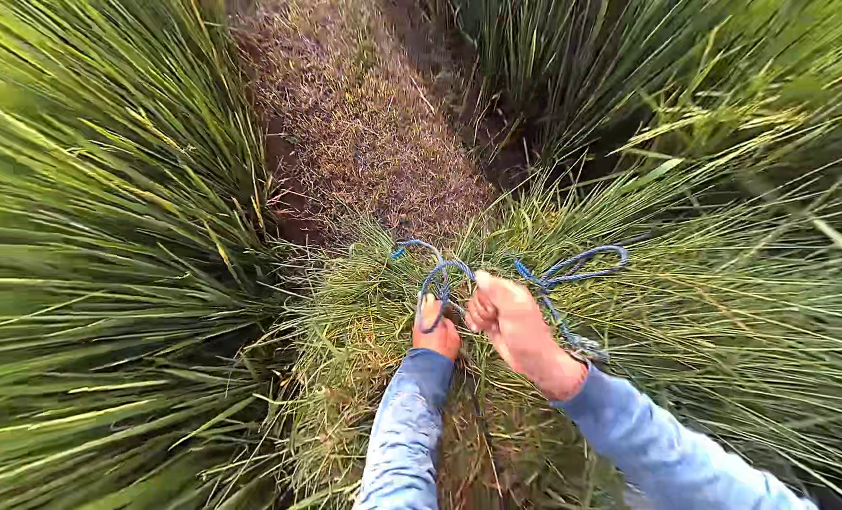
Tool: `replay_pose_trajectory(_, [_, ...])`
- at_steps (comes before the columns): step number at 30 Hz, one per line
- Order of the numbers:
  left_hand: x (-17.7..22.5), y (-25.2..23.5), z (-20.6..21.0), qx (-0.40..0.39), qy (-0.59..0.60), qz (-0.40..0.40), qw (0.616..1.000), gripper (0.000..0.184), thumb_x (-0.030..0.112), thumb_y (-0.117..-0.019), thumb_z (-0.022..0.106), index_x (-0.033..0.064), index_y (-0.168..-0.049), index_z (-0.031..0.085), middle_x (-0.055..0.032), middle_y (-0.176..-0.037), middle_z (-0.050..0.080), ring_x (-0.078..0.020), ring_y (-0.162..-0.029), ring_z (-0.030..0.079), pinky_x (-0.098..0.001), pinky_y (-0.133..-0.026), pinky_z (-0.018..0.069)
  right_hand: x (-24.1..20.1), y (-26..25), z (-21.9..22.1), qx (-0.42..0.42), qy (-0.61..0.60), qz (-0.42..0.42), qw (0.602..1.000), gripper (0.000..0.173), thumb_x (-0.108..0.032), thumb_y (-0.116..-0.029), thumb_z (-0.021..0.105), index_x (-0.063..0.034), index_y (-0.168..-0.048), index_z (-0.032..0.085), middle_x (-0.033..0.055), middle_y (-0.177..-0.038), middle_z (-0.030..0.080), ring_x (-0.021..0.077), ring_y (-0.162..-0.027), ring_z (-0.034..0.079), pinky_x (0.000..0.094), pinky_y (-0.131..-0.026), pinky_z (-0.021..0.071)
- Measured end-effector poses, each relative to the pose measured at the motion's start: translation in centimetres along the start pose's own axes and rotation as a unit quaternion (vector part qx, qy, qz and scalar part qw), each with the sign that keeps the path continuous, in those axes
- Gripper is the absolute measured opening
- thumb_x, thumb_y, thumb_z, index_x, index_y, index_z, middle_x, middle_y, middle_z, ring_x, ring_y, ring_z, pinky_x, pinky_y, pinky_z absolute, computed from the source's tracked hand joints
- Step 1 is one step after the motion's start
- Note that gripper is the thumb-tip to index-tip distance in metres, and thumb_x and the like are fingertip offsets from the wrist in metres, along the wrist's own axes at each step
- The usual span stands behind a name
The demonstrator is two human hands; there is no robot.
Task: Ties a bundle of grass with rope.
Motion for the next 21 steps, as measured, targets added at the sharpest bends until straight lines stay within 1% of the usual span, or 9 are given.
replay_pose_trajectory(2, [1.9,1.6,-1.7,0.108,0.104,0.097,0.984,0.033,0.01,-0.0997,0.054,-0.0078,-0.124,0.067,-0.0274,-0.141,0.059,-0.0389,-0.142,0.047,-0.0484,-0.124,0.0306,0.4,3.6,-1.0,0.031,0.053,-0.018,0.998,0.038,-0.018,-0.1081,0.036,-0.0154,-0.073,0.052,-0.0106,-0.061,0.047,0.0017,-0.056,0.046,0.0213,-0.06,0.0443])
replay_pose_trajectory(4, [4.1,3.1,-0.2,0.032,0.137,0.188,0.972,0.033,0.013,-0.105,0.05,-0.0099,-0.121,0.069,-0.0274,-0.133,0.064,-0.0382,-0.136,0.054,-0.0526,-0.125,0.0252,0.4,5.7,-1.1,0.039,0.08,-0.038,0.995,0.037,-0.017,-0.1089,0.035,-0.0139,-0.077,0.054,-0.0108,-0.063,0.047,0.001,-0.058,0.046,0.0203,-0.06,0.0432])
replay_pose_trajectory(6, [5.2,4.2,1.0,-0.053,0.084,0.218,0.971,0.037,0.016,-0.1073,0.044,-0.0097,-0.117,0.069,-0.0272,-0.121,0.069,-0.0371,-0.126,0.061,-0.0516,-0.119,0.0347,0.4,7.3,-1.1,0.045,0.094,-0.058,0.993,0.036,-0.016,-0.1083,0.038,-0.0119,-0.077,0.055,-0.0105,-0.061,0.045,0.0013,-0.056,0.044,0.021,-0.059,0.0418])
replay_pose_trajectory(8, [6.0,7.7,1.9,-0.1,0.045,0.207,0.972,0.039,0.017,-0.1084,0.042,-0.0104,-0.119,0.068,-0.0289,-0.121,0.067,-0.0384,-0.126,0.06,-0.0497,-0.116,0.0391,-0.1,11.1,-1.5,0.047,0.145,-0.07,0.986,0.036,-0.016,-0.1069,0.042,-0.0089,-0.076,0.06,-0.0096,-0.06,0.048,0.0013,-0.056,0.046,0.0223,-0.059,0.043])
replay_pose_trajectory(10, [6.4,16.0,3.9,-0.105,0.057,0.136,0.983,0.036,0.015,-0.1075,0.045,-0.013,-0.12,0.065,-0.0314,-0.125,0.065,-0.0412,-0.128,0.057,-0.0511,-0.117,0.0376,-0.3,19.4,-2.1,0.034,0.24,-0.031,0.97,0.037,-0.02,-0.1059,0.045,-0.0019,-0.081,0.065,-0.0043,-0.067,0.054,0.0033,-0.063,0.053,0.0254,-0.066,0.0487])
replay_pose_trajectory(13, [5.9,24.8,5.0,0.001,0.164,0.057,0.985,0.034,0.014,-0.1051,0.051,-0.0149,-0.112,0.067,-0.0303,-0.116,0.068,-0.0388,-0.12,0.063,-0.049,-0.111,0.0438,-0.8,28.2,-2.2,0.036,0.275,-0.029,0.96,0.037,-0.023,-0.1043,0.046,-0.0052,-0.079,0.065,-0.0082,-0.065,0.053,-0.0016,-0.061,0.05,0.0206,-0.062,0.046])
replay_pose_trajectory(16, [6.8,26.7,5.6,-0.087,0.189,-0.004,0.978,0.039,0.013,-0.1079,0.047,-0.0158,-0.132,0.056,-0.0306,-0.131,0.061,-0.0351,-0.127,0.058,-0.0447,-0.113,0.0427,-1.9,30.7,-2.1,0.023,0.26,-0.029,0.965,0.039,-0.023,-0.106,0.045,0.0001,-0.083,0.066,-0.0031,-0.068,0.056,0.0037,-0.064,0.054,0.0264,-0.067,0.0502])
replay_pose_trajectory(17, [6.6,29.5,7.0,-0.114,0.149,0.003,0.982,0.039,0.015,-0.1081,0.047,-0.0158,-0.129,0.059,-0.0311,-0.13,0.063,-0.0372,-0.127,0.059,-0.0467,-0.113,0.0432,-1.1,34.0,-2.5,0.021,0.264,-0.019,0.964,0.038,-0.023,-0.1058,0.045,-0.002,-0.081,0.065,-0.0041,-0.067,0.056,0.0024,-0.064,0.054,0.0253,-0.065,0.0492])
replay_pose_trajectory(21, [8.1,35.0,6.7,-0.046,0.113,0.106,0.987,0.042,0.018,-0.1071,0.046,-0.0129,-0.095,0.071,-0.0287,-0.104,0.071,-0.0387,-0.11,0.067,-0.0509,-0.107,0.046,-1.6,39.9,-2.6,0.037,0.214,-0.053,0.975,0.034,-0.018,-0.1027,0.047,-0.006,-0.076,0.065,-0.01,-0.066,0.054,-0.004,-0.061,0.049,0.0182,-0.062,0.0446])
Point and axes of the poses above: each hand's wrist, its own y-axis away from the middle knuckle, its own z-axis out of the palm, x = y × z, the point moved 10 cm from there along -y, towards the middle knuckle
